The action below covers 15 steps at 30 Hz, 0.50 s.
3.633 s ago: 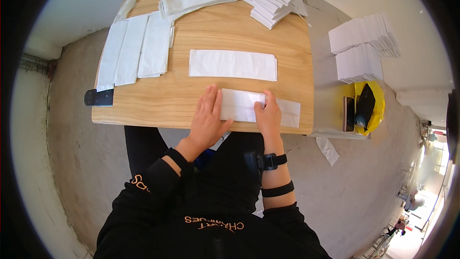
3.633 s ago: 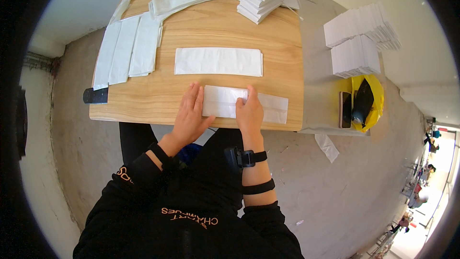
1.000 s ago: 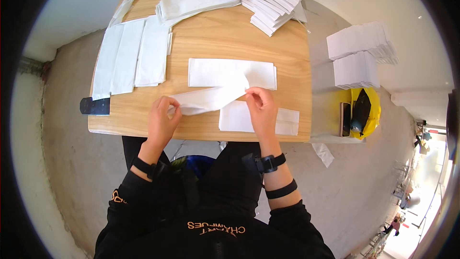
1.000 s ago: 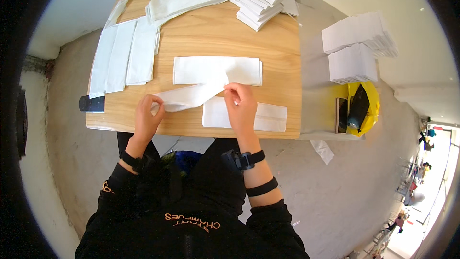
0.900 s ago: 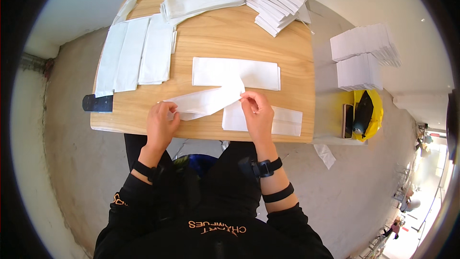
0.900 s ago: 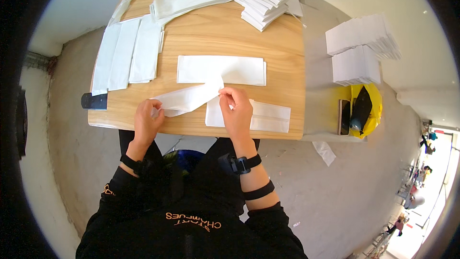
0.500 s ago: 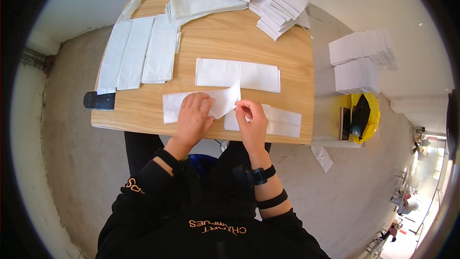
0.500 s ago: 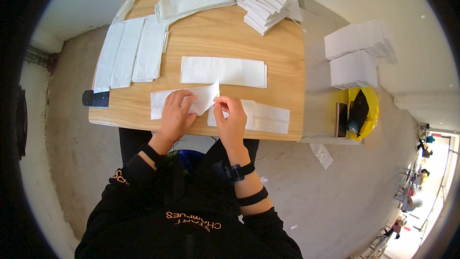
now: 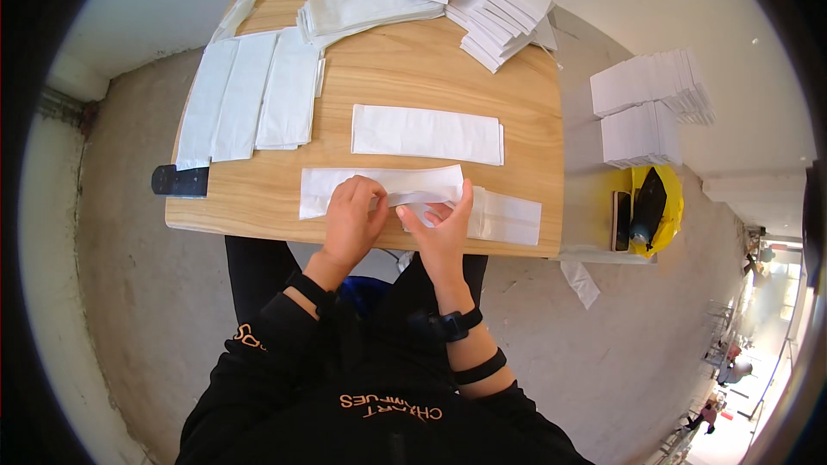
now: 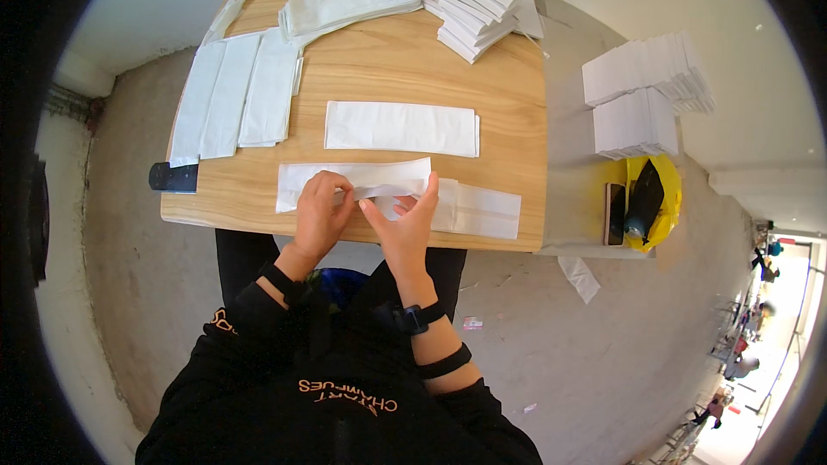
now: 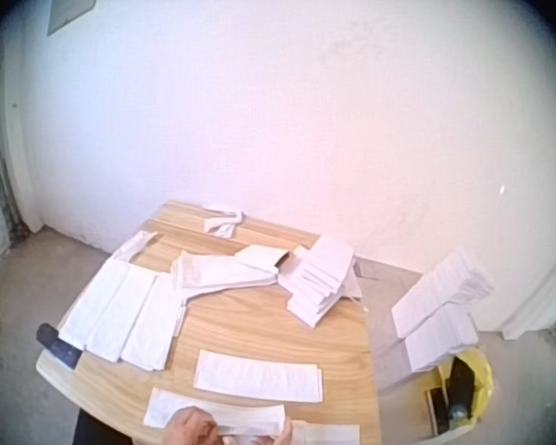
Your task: Folding white rectangular paper or plastic sleeves on a wooden table.
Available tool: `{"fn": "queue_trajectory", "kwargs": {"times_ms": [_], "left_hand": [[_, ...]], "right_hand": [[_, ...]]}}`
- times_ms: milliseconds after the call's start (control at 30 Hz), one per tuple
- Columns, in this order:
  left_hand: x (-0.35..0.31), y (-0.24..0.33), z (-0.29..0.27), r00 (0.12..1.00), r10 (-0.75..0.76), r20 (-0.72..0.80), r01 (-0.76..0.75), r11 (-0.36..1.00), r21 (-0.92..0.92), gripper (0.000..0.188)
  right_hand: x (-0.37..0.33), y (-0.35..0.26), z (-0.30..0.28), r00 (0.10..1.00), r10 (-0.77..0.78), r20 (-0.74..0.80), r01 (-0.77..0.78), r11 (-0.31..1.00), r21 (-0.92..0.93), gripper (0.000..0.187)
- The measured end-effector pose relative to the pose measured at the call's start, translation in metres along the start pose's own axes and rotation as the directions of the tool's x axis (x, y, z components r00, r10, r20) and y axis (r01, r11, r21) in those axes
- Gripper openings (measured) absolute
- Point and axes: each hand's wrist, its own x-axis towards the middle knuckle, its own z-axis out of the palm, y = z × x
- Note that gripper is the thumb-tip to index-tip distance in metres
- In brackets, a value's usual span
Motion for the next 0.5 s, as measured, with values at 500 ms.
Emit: {"fn": "queue_trajectory", "kwargs": {"times_ms": [500], "left_hand": [[-0.021, -0.007, -0.019, 0.999, 0.029, 0.023, -0.028, 0.999, -0.035, 0.024]], "right_hand": [[0.013, -0.015, -0.013, 0.930, 0.316, 0.189, -0.363, 0.871, 0.331, 0.061]]}}
